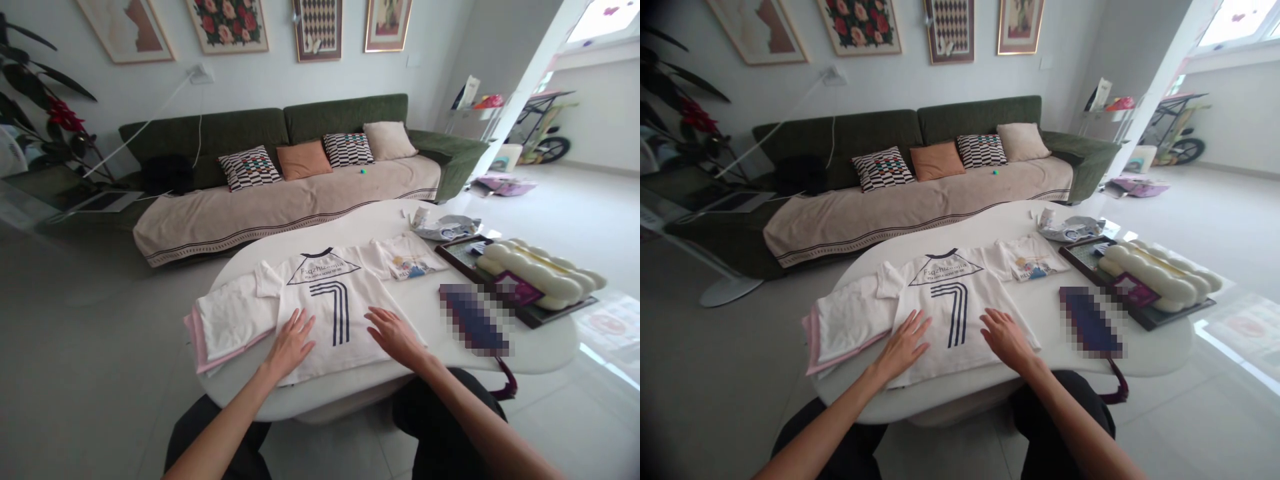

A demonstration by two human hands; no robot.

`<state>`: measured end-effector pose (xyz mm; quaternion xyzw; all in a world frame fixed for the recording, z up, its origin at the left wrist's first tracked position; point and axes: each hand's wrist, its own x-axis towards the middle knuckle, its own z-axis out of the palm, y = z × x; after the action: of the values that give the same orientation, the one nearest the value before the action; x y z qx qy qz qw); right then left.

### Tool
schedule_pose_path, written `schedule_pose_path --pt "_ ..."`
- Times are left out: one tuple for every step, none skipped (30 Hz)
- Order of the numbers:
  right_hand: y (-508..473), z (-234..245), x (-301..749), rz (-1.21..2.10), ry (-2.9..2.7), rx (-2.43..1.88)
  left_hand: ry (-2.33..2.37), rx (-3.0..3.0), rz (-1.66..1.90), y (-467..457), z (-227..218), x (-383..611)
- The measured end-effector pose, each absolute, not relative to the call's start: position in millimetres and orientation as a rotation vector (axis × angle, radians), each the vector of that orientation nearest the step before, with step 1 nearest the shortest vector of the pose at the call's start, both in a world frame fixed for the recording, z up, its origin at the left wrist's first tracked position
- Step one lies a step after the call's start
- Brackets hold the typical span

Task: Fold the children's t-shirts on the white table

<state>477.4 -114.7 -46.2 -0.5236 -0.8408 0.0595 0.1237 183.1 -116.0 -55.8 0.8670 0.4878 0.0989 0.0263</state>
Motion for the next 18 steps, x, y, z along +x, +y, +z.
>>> schedule_pose_path --pt "-110.0 -53.8 470.1 0.165 -2.447 -1.569 1.535 2.671 0.271 -112.3 -62.0 183.7" --pt "-106.7 -62.2 464.9 0.165 -2.443 -1.618 1.562 2.664 0.239 -110.5 -68.0 183.5" --pt "-104.8 -70.7 462.1 0.173 -2.442 -1.664 1.585 2.659 0.216 -110.8 -73.4 182.6" --pt "-104.2 -78.6 461.7 0.184 -2.439 -1.701 1.602 2.658 0.207 -112.9 -77.9 181.1" --pt "-104.5 -85.5 463.3 0.195 -2.438 -1.724 1.619 2.658 0.211 -116.6 -81.0 179.3" --pt "-105.5 -91.0 466.5 0.2 -2.436 -1.736 1.631 2.661 0.221 -121.4 -82.8 177.5" --pt "-106.7 -95.0 470.4 0.201 -2.431 -1.743 1.64 2.662 0.232 -126.5 -83.0 176.1" --pt "-107.6 -97.5 474.2 0.199 -2.428 -1.75 1.647 2.659 0.239 -131.1 -81.6 175.2" --pt "-108.0 -98.7 477.2 0.196 -2.426 -1.759 1.653 2.649 0.235 -134.2 -78.6 174.8" --pt "-107.8 -98.6 478.4 0.186 -2.423 -1.776 1.651 2.629 0.211 -134.9 -74.0 174.7" --pt "-107.2 -97.3 477.0 0.169 -2.415 -1.802 1.635 2.596 0.162 -132.1 -67.9 174.7" --pt "-106.5 -94.9 472.4 0.147 -2.4 -1.833 1.619 2.54 0.098 -125.2 -60.5 174.3" --pt "-106.2 -91.3 464.3 0.128 -2.382 -1.855 1.616 2.463 0.038 -113.8 -52.0 173.1" --pt "-107.1 -86.6 452.4 0.125 -2.37 -1.851 1.626 2.378 0.002 -98.1 -43.0 170.5" --pt "-109.5 -80.9 436.9 0.144 -2.37 -1.811 1.657 2.288 -0.009 -78.7 -34.0 166.2" --pt "-113.7 -74.6 418.5 0.19 -2.384 -1.733 1.72 2.204 0.022 -56.5 -25.5 159.9" --pt "-119.9 -68.2 397.9 0.26 -2.41 -1.623 1.795 2.146 0.102 -32.7 -18.2 151.7" --pt "-127.6 -62.5 376.0 0.341 -2.436 -1.497 1.898 2.075 0.181 -8.6 -12.5 141.9"
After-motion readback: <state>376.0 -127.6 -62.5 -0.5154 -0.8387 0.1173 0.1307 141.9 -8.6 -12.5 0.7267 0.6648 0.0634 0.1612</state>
